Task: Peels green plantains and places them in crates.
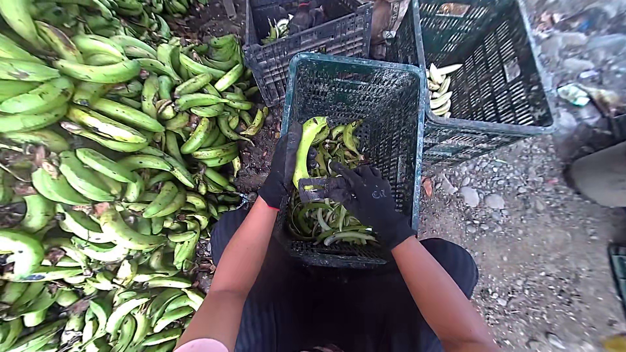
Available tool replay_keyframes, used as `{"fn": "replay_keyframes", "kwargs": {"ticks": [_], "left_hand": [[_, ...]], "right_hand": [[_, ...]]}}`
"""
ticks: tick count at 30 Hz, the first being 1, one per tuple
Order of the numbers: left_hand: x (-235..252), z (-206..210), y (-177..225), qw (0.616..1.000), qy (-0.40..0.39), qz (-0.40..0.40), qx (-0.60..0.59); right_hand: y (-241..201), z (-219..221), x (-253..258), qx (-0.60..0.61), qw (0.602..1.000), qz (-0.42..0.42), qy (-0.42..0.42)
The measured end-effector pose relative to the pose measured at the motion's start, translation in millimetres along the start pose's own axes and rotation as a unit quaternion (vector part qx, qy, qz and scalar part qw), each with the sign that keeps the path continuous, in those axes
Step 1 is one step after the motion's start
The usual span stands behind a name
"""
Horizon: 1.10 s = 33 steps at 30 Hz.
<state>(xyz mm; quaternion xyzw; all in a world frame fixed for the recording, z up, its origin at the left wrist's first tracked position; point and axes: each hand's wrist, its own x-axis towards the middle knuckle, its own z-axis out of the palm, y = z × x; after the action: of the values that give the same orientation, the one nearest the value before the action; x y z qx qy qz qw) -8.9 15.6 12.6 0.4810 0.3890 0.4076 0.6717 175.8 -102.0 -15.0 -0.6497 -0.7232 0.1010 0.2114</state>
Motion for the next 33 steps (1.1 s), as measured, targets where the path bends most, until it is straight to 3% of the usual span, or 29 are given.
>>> {"fn": "replay_keyframes", "kwargs": {"ticks": [6,10,13,17,20,23,28,33], "left_hand": [[-5,6,-6,0.999,0.001,0.043,0.02],[-12,20,-34,0.999,0.019,0.027,-0.002],[-31,40,-49,0.993,0.068,-0.01,0.1],[-44,52,-48,0.994,0.059,-0.084,0.039],[-36,26,-50,0.997,0.002,-0.059,0.043],[-13,22,-37,0.998,0.053,-0.009,0.012],[-5,20,-16,0.974,0.106,0.198,0.009],[4,4,-9,0.946,0.15,0.286,0.026]], "right_hand": [[-13,1,2,0.094,0.987,0.11,-0.063],[-9,1,20,0.083,0.97,0.226,-0.036],[9,5,35,0.057,0.95,0.307,-0.002],[47,-10,32,0.117,0.923,0.363,0.052],[50,-20,26,0.181,0.932,0.305,0.068],[21,-16,12,0.258,0.942,0.21,0.041],[-9,2,3,0.18,0.974,0.123,-0.065],[-16,-1,-2,0.144,0.984,0.087,-0.064]]}}
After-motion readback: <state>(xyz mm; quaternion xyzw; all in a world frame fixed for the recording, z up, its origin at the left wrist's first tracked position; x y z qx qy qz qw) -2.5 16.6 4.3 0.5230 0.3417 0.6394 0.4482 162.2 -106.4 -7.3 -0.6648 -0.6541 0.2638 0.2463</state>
